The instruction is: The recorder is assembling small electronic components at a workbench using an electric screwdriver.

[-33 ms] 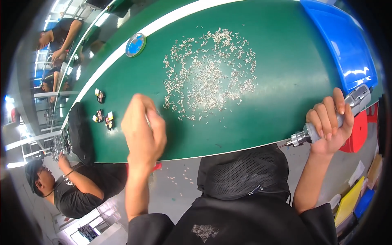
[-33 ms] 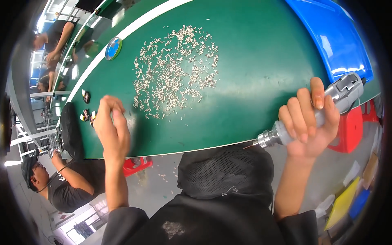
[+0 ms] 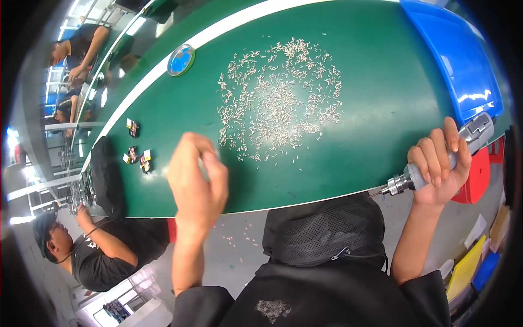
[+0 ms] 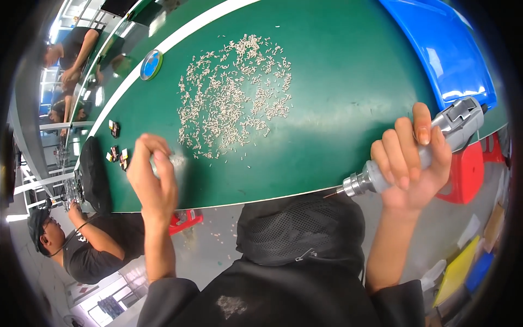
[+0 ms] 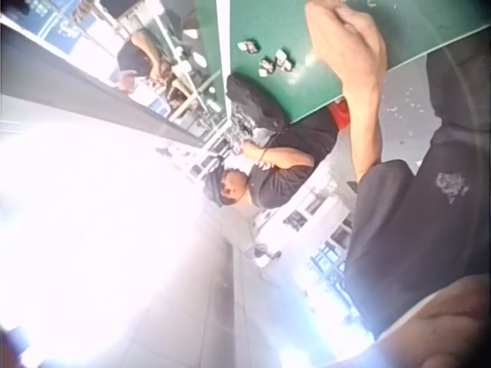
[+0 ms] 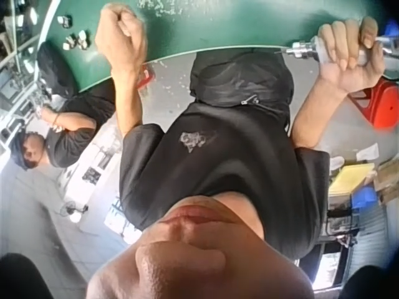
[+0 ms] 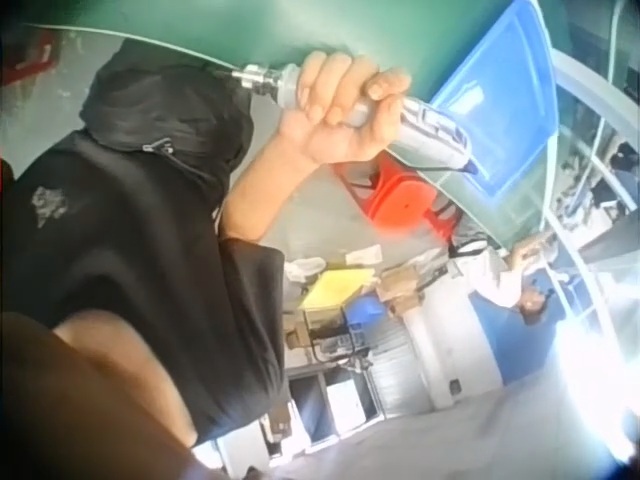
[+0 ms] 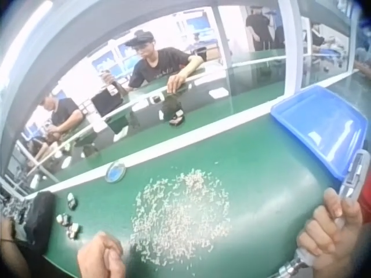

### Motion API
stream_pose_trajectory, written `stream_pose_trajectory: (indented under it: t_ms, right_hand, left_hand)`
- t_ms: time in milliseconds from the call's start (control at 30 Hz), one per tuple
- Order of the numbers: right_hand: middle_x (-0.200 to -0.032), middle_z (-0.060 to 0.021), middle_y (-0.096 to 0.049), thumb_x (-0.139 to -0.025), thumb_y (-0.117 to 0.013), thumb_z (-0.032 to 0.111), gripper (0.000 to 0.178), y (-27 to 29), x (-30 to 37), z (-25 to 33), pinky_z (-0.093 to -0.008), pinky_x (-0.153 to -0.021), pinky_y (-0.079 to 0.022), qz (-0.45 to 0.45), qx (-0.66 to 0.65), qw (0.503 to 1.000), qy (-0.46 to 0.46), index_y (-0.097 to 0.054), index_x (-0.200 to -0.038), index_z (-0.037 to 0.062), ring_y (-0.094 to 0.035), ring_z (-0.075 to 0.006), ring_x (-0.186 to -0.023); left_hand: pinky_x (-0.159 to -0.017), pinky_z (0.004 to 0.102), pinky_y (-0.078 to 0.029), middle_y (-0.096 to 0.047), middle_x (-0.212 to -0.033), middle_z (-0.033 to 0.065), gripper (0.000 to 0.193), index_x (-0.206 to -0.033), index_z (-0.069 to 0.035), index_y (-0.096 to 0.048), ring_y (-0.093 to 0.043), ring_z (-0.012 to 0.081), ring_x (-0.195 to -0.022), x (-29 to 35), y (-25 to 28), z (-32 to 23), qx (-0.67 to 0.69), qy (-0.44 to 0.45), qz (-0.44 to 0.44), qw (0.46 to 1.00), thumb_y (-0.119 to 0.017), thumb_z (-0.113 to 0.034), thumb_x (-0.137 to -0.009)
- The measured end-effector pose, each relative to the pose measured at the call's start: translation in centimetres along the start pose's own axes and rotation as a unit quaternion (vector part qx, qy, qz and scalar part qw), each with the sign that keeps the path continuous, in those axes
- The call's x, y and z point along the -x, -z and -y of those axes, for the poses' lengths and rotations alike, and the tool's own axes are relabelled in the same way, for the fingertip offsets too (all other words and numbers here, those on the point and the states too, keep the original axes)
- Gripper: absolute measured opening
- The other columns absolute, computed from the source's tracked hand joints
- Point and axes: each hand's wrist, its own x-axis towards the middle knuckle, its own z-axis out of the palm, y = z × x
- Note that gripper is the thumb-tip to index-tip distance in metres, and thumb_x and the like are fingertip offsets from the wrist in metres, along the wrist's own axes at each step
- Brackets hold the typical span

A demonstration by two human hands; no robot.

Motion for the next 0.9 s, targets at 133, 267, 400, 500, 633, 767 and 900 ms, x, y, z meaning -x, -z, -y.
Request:
stream_pose_trajectory:
  t_ms: [133,267,400,500,633,767,900]
  right_hand:
    - [-0.054,-0.0003,-0.038,-0.097,-0.042,0.022,0.019,-0.6,-0.6,-0.5,-0.0263,-0.048,-0.036,-0.015,0.019,1.000,0.009,-0.043,-0.086,0.0069,-0.040,-0.0111,-0.044]
    - [-0.056,-0.0003,-0.041,-0.098,-0.040,0.025,0.022,-2.9,-1.1,-1.5,-0.0272,-0.050,-0.037,0.023,-0.006,0.999,0.021,-0.047,-0.088,0.0064,-0.040,-0.0112,-0.045]
    - [-0.052,-0.0003,-0.038,-0.089,-0.051,0.015,0.014,-7.3,-1.4,-2.1,-0.0244,-0.048,-0.037,-0.021,-0.050,0.997,0.051,-0.046,-0.079,0.0077,-0.042,-0.0095,-0.043]
    - [-0.053,-0.0006,-0.040,-0.089,-0.051,0.017,0.014,-8.3,-1.3,-3.8,-0.0255,-0.048,-0.039,-0.030,-0.094,0.993,0.063,-0.047,-0.079,0.0076,-0.044,-0.0104,-0.044]
    - [-0.055,-0.0012,-0.041,-0.090,-0.049,0.020,0.016,-7.8,-0.9,-3.5,-0.0266,-0.049,-0.040,-0.019,-0.073,0.996,0.045,-0.047,-0.080,0.0074,-0.044,-0.0119,-0.043]
    - [-0.055,-0.0014,-0.041,-0.090,-0.048,0.020,0.016,-7.7,-0.9,-3.9,-0.0273,-0.048,-0.039,-0.015,-0.078,0.996,0.046,-0.047,-0.081,0.0072,-0.044,-0.0127,-0.043]
    - [-0.055,-0.0014,-0.041,-0.091,-0.048,0.021,0.017,-7.7,-0.9,-4.2,-0.0276,-0.048,-0.039,-0.011,-0.081,0.995,0.048,-0.047,-0.081,0.0073,-0.044,-0.0130,-0.043]
  left_hand:
    - [-0.062,0.0329,-0.049,-0.062,-0.079,0.0155,0.021,-0.088,0.004,-0.058,-0.062,0.0276,-0.070,1.7,-0.8,-5.1,0.180,-0.011,-0.036,0.983,-0.060,0.016,-0.071]
    - [-0.058,0.0293,-0.050,-0.063,-0.075,0.0153,0.019,-0.087,0.007,-0.059,-0.062,0.0232,-0.065,2.7,-2.2,-8.1,0.364,-0.009,-0.058,0.930,-0.061,0.017,-0.072]
    - [-0.060,0.0270,-0.049,-0.064,-0.078,0.0188,0.003,-0.085,0.006,-0.059,-0.060,0.0188,-0.067,3.8,-2.6,-10.0,0.607,0.122,-0.044,0.784,-0.059,0.003,-0.085]
    - [-0.063,0.0277,-0.048,-0.063,-0.083,0.0202,0.014,-0.085,0.006,-0.059,-0.060,0.0184,-0.069,4.1,-3.0,-10.3,0.673,0.149,0.003,0.724,-0.057,-0.006,-0.090]
    - [-0.066,0.0297,-0.050,-0.062,-0.083,0.0200,0.019,-0.084,0.006,-0.058,-0.060,0.0193,-0.071,4.3,-2.9,-11.1,0.716,0.166,0.016,0.678,-0.053,-0.009,-0.093]
    - [-0.066,0.0306,-0.051,-0.061,-0.082,0.0197,0.020,-0.084,0.007,-0.057,-0.060,0.0199,-0.070,4.2,-3.0,-10.8,0.713,0.152,0.021,0.685,-0.053,-0.010,-0.094]
    - [-0.065,0.0305,-0.051,-0.061,-0.079,0.0192,0.021,-0.084,0.007,-0.057,-0.060,0.0204,-0.069,4.0,-3.1,-10.6,0.699,0.136,0.025,0.701,-0.054,-0.011,-0.094]
